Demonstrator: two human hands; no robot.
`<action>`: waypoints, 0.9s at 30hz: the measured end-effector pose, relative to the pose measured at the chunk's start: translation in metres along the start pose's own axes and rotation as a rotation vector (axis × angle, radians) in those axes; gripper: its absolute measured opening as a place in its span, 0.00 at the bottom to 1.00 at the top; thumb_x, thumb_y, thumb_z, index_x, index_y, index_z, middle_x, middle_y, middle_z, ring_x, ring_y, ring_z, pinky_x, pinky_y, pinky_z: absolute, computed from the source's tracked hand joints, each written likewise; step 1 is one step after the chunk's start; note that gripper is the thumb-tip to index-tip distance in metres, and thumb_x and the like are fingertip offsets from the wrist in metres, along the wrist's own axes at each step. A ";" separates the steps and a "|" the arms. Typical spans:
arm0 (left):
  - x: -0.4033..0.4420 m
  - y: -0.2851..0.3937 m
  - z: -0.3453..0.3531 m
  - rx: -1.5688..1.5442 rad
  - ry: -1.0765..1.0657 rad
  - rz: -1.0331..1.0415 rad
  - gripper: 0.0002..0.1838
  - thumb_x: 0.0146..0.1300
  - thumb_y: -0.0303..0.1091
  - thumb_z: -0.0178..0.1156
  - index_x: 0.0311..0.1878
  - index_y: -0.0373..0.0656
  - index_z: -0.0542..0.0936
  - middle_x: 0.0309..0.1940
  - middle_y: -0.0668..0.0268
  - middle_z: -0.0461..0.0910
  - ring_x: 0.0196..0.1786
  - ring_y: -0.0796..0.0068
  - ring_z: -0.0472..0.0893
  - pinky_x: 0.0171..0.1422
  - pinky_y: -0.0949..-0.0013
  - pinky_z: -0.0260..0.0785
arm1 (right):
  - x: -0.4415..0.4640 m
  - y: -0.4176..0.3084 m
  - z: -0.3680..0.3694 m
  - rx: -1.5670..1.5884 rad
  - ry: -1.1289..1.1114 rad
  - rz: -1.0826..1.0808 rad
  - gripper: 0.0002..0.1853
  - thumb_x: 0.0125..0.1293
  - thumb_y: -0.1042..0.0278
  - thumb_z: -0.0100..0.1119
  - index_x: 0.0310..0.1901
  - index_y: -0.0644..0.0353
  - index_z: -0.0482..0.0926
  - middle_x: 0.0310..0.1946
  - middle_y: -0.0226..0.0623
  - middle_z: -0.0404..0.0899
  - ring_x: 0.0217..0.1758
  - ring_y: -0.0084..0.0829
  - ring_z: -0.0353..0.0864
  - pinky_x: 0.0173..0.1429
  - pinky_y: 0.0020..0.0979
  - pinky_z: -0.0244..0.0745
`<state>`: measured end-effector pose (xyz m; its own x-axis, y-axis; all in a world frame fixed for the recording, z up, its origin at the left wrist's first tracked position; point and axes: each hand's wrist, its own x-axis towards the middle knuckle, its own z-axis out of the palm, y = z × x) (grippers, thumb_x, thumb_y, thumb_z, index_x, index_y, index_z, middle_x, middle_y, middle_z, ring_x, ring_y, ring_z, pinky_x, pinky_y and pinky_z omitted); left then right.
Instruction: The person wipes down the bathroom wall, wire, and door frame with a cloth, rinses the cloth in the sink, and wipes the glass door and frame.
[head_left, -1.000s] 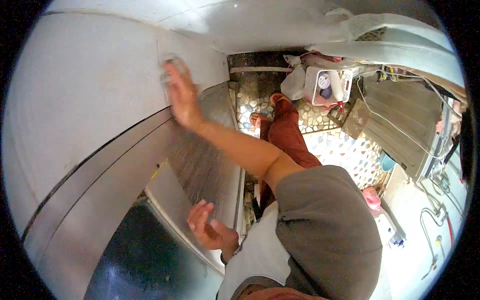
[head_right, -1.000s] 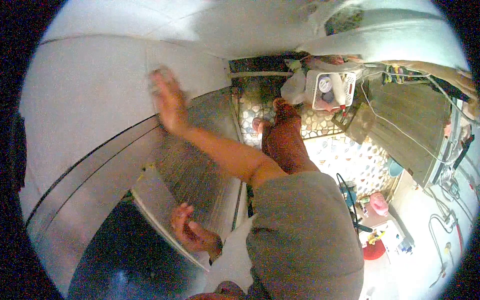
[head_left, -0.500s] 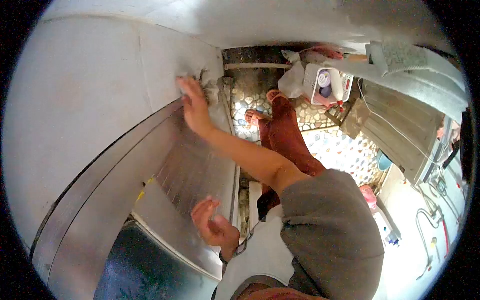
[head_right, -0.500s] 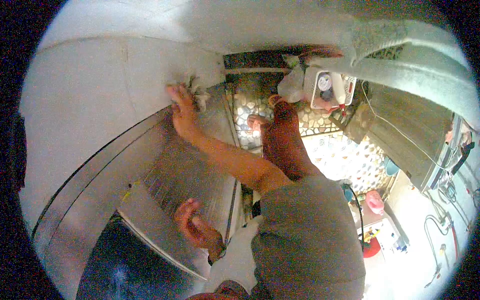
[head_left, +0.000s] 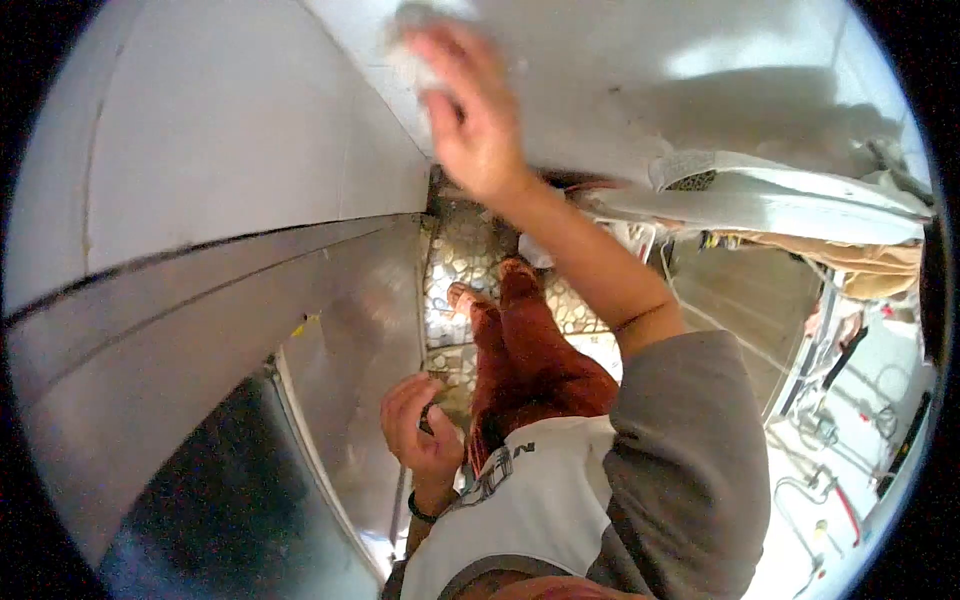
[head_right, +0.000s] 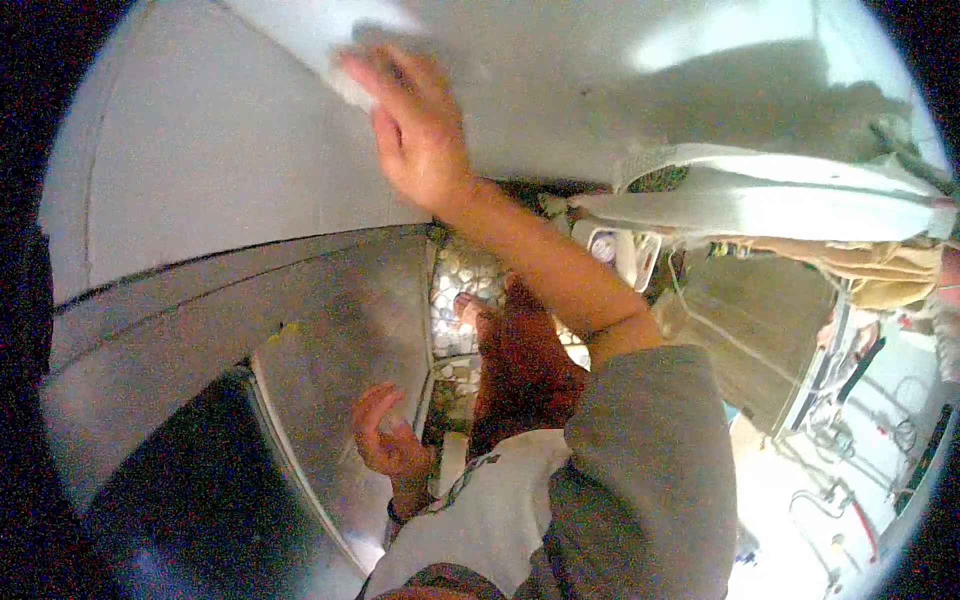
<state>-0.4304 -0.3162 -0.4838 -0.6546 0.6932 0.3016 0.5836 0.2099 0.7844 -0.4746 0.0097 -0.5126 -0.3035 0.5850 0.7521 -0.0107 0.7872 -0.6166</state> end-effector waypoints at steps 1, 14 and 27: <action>0.002 0.005 0.004 -0.012 0.003 0.001 0.08 0.69 0.28 0.55 0.45 0.35 0.81 0.40 0.55 0.84 0.45 0.51 0.83 0.52 0.53 0.75 | 0.039 -0.011 -0.013 -0.222 0.095 -0.202 0.25 0.57 0.83 0.61 0.57 0.53 0.80 0.51 0.44 0.81 0.55 0.48 0.79 0.56 0.40 0.76; -0.053 0.014 0.085 -0.025 0.216 -0.165 0.08 0.71 0.28 0.54 0.41 0.36 0.81 0.39 0.54 0.83 0.44 0.53 0.82 0.52 0.54 0.75 | -0.123 0.250 -0.045 -0.367 -1.189 -0.438 0.31 0.71 0.73 0.45 0.76 0.54 0.60 0.78 0.35 0.58 0.77 0.32 0.62 0.80 0.36 0.58; -0.071 0.024 0.090 -0.195 0.190 -0.037 0.06 0.63 0.21 0.58 0.42 0.35 0.80 0.37 0.54 0.82 0.42 0.53 0.84 0.47 0.57 0.77 | 0.110 0.033 -0.112 -1.088 -0.751 -0.842 0.25 0.71 0.63 0.53 0.69 0.55 0.71 0.73 0.44 0.65 0.77 0.44 0.61 0.78 0.48 0.54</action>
<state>-0.3268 -0.2988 -0.5351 -0.7630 0.5419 0.3525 0.4659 0.0829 0.8809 -0.4014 0.1221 -0.4245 -0.9551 -0.0452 0.2927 0.1508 0.7766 0.6117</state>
